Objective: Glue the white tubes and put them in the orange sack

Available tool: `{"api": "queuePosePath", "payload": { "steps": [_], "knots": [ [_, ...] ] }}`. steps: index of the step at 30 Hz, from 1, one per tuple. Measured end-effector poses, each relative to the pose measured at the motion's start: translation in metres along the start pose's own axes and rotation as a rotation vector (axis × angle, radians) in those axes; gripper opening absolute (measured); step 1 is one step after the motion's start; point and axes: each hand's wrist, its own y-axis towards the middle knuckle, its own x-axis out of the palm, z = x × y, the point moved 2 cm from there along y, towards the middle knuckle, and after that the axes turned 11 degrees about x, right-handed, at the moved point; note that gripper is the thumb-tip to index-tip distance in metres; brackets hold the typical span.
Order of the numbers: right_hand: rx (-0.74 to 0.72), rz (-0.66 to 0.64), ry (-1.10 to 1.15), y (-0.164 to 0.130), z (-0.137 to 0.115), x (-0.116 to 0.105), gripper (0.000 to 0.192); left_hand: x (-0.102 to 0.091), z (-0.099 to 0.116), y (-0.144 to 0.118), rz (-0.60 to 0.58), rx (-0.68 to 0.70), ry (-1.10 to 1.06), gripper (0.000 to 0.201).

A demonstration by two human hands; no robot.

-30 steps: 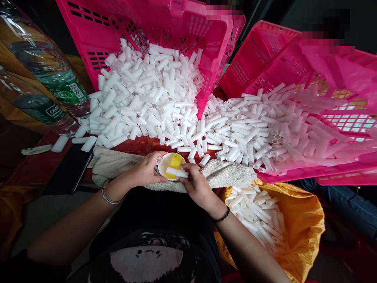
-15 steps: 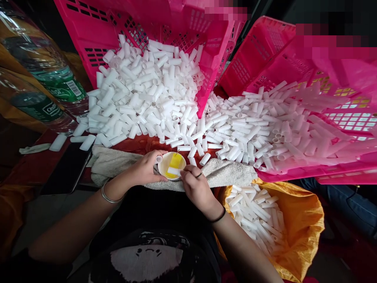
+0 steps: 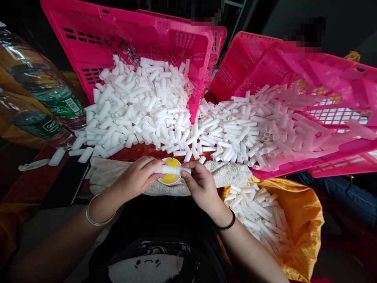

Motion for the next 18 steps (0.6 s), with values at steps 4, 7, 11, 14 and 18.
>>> {"api": "queuePosePath", "payload": {
  "steps": [4, 7, 11, 14, 18],
  "knots": [
    [0.177, -0.123, -0.043, 0.002, -0.005, 0.004, 0.041, -0.002, 0.017, 0.004, -0.072, 0.062, 0.184, 0.017],
    [0.110, -0.126, -0.167, 0.005, -0.010, 0.003, 0.037, 0.001, 0.026, 0.005, -0.084, 0.005, 0.120, 0.019],
    [-0.339, 0.072, -0.447, 0.000, -0.019, 0.005, 0.030, 0.005, 0.040, 0.009, -0.078, -0.200, -0.355, 0.016],
    [-0.535, 0.160, -0.524, -0.014, -0.022, 0.011, 0.033, 0.009, 0.060, 0.012, -0.134, -0.451, -0.836, 0.020],
    [-0.651, 0.081, -0.590, -0.043, -0.030, -0.010, 0.028, 0.002, 0.078, 0.010, -0.365, -0.448, -1.030, 0.024]
  ]
}}
